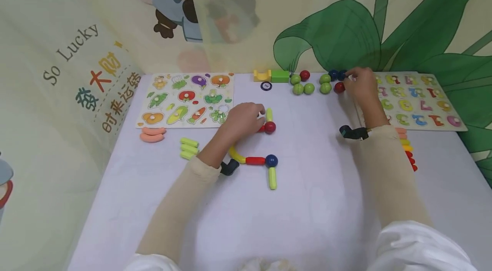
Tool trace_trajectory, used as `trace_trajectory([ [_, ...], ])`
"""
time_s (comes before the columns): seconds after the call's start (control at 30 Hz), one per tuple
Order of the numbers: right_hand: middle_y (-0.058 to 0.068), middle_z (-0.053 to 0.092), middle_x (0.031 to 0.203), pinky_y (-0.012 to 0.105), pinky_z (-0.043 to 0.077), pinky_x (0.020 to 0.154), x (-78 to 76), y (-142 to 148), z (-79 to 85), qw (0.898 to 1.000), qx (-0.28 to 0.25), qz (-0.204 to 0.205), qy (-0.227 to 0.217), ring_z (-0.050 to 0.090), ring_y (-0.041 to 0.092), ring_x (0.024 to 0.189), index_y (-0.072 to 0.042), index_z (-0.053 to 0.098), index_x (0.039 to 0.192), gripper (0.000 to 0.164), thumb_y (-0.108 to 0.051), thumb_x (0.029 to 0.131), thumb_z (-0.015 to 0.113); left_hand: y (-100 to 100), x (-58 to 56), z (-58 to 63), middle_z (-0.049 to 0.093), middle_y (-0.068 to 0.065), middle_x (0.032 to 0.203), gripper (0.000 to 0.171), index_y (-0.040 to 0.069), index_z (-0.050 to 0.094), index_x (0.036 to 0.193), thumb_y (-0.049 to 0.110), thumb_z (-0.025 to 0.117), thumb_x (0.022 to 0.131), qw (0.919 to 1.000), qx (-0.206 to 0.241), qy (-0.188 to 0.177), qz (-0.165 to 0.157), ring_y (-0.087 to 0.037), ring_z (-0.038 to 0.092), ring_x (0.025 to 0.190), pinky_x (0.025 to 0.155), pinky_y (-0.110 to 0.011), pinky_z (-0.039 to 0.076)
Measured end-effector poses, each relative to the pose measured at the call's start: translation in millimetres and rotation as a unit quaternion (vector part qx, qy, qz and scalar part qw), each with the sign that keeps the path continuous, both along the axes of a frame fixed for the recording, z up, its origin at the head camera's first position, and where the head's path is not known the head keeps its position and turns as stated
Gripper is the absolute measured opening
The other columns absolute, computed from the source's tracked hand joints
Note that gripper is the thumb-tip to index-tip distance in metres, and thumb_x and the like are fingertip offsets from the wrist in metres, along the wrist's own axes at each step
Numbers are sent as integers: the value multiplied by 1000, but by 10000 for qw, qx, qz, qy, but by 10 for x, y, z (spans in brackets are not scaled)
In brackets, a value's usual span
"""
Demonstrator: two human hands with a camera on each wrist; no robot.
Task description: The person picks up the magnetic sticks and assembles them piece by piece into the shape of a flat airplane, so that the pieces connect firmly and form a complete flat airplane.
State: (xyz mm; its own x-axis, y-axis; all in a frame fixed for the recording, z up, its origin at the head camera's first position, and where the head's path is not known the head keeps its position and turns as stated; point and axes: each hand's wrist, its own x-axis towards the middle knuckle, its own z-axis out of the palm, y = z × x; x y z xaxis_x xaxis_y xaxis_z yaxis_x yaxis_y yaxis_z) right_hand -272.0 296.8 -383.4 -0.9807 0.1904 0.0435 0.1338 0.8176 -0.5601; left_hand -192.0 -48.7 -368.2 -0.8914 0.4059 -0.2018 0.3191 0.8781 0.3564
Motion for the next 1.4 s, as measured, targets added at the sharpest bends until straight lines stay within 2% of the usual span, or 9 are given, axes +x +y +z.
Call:
trace_trajectory([
  [0.2, 18, 39, 132, 47, 33, 93, -183, 45, 2, 9987, -367, -84, -344, 35, 32, 118, -3, 47, 130, 42, -19, 91, 44, 201, -289, -171, 57, -4, 74, 41, 10, 59, 93, 49, 52, 85, 9936, -317, -579, 920, -18, 52, 68, 54, -28, 41],
  [0.4, 19, 34, 138, 49, 27, 98, -364, 82, -35, 9951, -293, -105, -938, 30, 35, 123, -6, 39, 136, 47, -14, 90, 45, 299, -365, -213, 56, -4, 79, 48, 10, 57, 97, 55, 54, 80, 9916, -365, -709, 1021, -19, 53, 71, 54, -28, 41],
  [0.53, 20, 35, 137, 49, 26, 100, -427, 69, -65, 9949, -240, -205, -955, 29, 36, 124, -4, 40, 135, 48, -12, 88, 48, 312, -359, -213, 57, -4, 79, 44, 10, 57, 92, 52, 56, 79, 9904, -258, -845, 1061, -19, 53, 71, 54, -28, 41],
  [0.7, 21, 41, 132, 46, 30, 98, -466, 57, -109, 9964, -186, -347, -745, 34, 36, 121, -1, 42, 132, 47, -10, 87, 50, 280, -352, -238, 58, -3, 78, 39, 12, 58, 86, 50, 58, 80, 9850, 255, -1168, 1248, -18, 54, 72, 56, -28, 42],
  [0.83, 19, 40, 132, 43, 30, 98, -445, 36, -108, 9945, -407, -821, -500, 34, 32, 121, -1, 39, 133, 47, -18, 90, 47, 227, -343, -271, 60, -3, 78, 35, 13, 62, 81, 48, 59, 81, 9754, 974, -1426, 1367, -18, 53, 74, 59, -28, 42],
  [0.97, 13, 45, 127, 32, 34, 92, -345, -126, -45, 9874, -942, -1141, 563, 41, 22, 113, -6, 40, 130, 47, -30, 91, 46, 174, -322, -302, 59, -2, 83, 35, 13, 65, 84, 48, 60, 80, 9634, 1469, -1651, 1517, -18, 52, 77, 61, -28, 41],
  [1.1, 8, 54, 108, 27, 40, 74, -138, -534, 3, 9688, -2154, -373, 1164, 49, 16, 89, -9, 51, 118, 39, -32, 87, 57, 137, -306, -320, 59, -2, 86, 36, 12, 65, 91, 47, 61, 81, 9513, 1748, -1902, 1680, -18, 51, 81, 64, -29, 42],
  [1.23, 7, 56, 98, 33, 45, 66, 56, -1010, -50, 9539, -2944, 576, 91, 51, 24, 80, -12, 56, 112, 41, -39, 83, 63, 124, -304, -330, 60, -2, 88, 37, 11, 65, 94, 46, 61, 81, 9432, 2014, -1988, 1740, -18, 51, 84, 67, -29, 43],
  [1.4, 12, 58, 89, 33, 45, 57, 93, -1392, -208, 9558, -2423, 1328, -1006, 51, 29, 70, -16, 57, 111, 45, -49, 81, 60, 128, -310, -353, 60, -2, 86, 37, 11, 65, 94, 45, 62, 81, 9418, 2162, -1870, 1767, -18, 52, 83, 68, -29, 43],
])
